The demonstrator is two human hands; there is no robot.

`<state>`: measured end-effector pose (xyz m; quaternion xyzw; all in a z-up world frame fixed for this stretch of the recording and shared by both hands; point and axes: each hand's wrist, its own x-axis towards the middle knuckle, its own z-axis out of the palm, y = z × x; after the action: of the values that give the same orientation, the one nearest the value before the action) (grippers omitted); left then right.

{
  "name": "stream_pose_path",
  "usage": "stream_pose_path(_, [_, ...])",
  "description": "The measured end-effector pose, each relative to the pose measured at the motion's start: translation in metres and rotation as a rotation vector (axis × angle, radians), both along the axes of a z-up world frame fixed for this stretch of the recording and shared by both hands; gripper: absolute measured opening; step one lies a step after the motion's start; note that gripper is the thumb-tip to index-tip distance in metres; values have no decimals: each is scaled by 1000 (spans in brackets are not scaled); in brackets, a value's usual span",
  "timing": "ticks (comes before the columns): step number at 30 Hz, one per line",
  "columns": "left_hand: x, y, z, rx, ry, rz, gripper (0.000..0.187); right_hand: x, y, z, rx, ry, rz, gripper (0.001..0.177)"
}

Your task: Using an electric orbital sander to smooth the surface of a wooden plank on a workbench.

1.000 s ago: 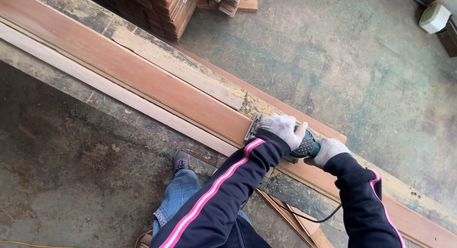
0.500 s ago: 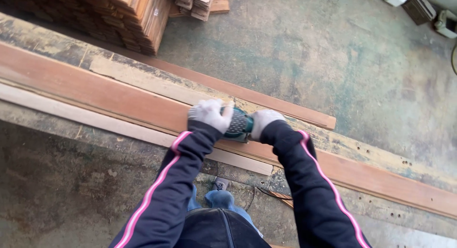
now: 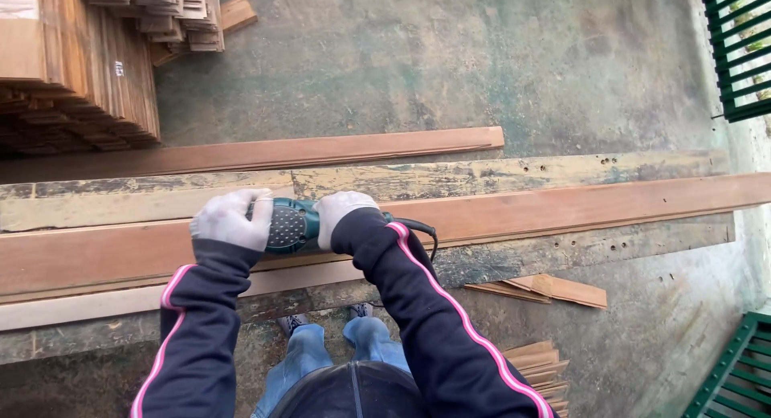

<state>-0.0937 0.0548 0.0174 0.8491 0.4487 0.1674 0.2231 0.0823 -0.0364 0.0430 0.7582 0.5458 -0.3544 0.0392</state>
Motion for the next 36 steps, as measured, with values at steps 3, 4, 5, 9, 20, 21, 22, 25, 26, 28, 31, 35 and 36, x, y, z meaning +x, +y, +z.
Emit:
stream_pose_path(3, [35, -16, 2, -22, -4, -41, 33, 28, -22, 7, -52, 7, -29, 29])
stream_pose_path(4, [48, -22, 1, -37, -22, -69, 33, 38, -30, 8, -83, -3, -52, 29])
stream_pose_path(5, [61, -28, -1, -51, -40, -97, 33, 48, -38, 8, -114, -12, -75, 30])
stream_pose_path(9, [112, -54, -5, -74, -15, -154, 37, 86, -75, 10, -163, -20, -133, 30])
stream_pose_path(20, [237, -144, -31, -156, -199, -324, 43, 193, -179, -9, -270, -177, -228, 43])
stream_pose_path(21, [242, -149, -27, -152, -192, -307, 43, 199, -186, -10, -266, -171, -211, 43])
stream_pose_path(22, [247, -155, -23, -184, -188, -310, 44, 205, -193, -11, -295, -181, -240, 45])
stream_pose_path(25, [261, -173, -23, -217, -194, -304, 44, 220, -211, -18, -323, -211, -279, 48])
stream_pose_path(26, [265, -179, -26, -216, -203, -306, 44, 224, -217, -22, -319, -231, -298, 50])
stream_pose_path(28, [264, -186, -34, -201, -222, -281, 45, 222, -216, -17, -323, -236, -292, 49])
stream_pose_path(31, [255, -187, -35, -178, -244, -240, 44, 212, -209, -9, -337, -240, -286, 50])
stream_pose_path(35, [226, -167, -32, -158, -215, -231, 45, 188, -184, -5, -341, -247, -201, 52])
stream_pose_path(36, [214, -158, -29, -155, -211, -228, 45, 181, -175, -7, -338, -243, -198, 52])
